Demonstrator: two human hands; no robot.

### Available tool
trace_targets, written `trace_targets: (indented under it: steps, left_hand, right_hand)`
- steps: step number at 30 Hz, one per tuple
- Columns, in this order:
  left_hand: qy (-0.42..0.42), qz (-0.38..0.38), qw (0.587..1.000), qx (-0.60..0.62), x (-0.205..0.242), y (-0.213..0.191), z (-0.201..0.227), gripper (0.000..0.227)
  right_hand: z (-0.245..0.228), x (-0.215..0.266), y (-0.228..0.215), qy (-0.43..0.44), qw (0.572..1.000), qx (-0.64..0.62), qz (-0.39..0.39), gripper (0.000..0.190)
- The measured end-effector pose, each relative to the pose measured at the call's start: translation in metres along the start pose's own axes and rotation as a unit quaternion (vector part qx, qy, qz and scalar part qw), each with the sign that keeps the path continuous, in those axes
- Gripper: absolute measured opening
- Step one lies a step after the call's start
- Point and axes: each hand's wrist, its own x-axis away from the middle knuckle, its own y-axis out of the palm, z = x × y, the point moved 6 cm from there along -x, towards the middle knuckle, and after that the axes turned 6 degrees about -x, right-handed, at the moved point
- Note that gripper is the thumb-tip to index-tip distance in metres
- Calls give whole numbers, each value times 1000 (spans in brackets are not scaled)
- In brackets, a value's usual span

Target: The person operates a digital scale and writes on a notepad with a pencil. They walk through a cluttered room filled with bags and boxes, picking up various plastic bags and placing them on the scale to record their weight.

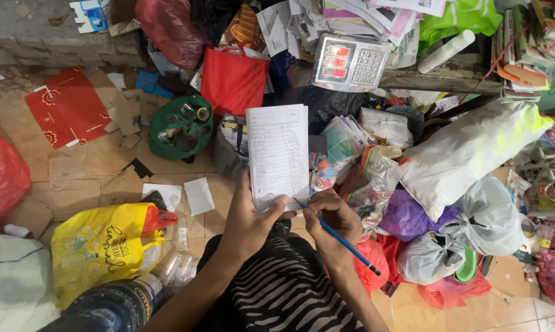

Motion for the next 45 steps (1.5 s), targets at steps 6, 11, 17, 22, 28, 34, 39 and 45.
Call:
trace_targets:
  steps: [6,11,17,22,28,34,39,45]
  left_hand:
    - [-11,7,1000,1,-1,2,-1,67]
    - [15,-4,1000,4,-2,5,3,68]
    - [-11,-12,1000,8,-1,8,0,65]
    - [-21,-5,1000,-5,0,7,-9,66]
    - [-36,11,999,-39,-4,-8,-35,55]
    - [-143,80,976,-145,-7,-27,-103,49]
    - [-295,101,945,-97,-14,-38,-211,49]
    - [-352,172,914,-107,-25,-37,-309,42]
  right_hand:
    - [-2,-2,-3,8,1000,0,12,15]
    - [-5,-3,-3,-8,1000,-4,19,15]
    - [-3,-2,-7,3,1000,-5,25,15]
    - [14,2,-18,14,999,-38,31,10]
    - [64,-14,-52,220,954,-156,132,23]
    - [214,24,-109,398,914,38,71,26]
    - [346,73,-169,424,902,57,63,25]
    - [455,62,-200,419,855,297,72,31]
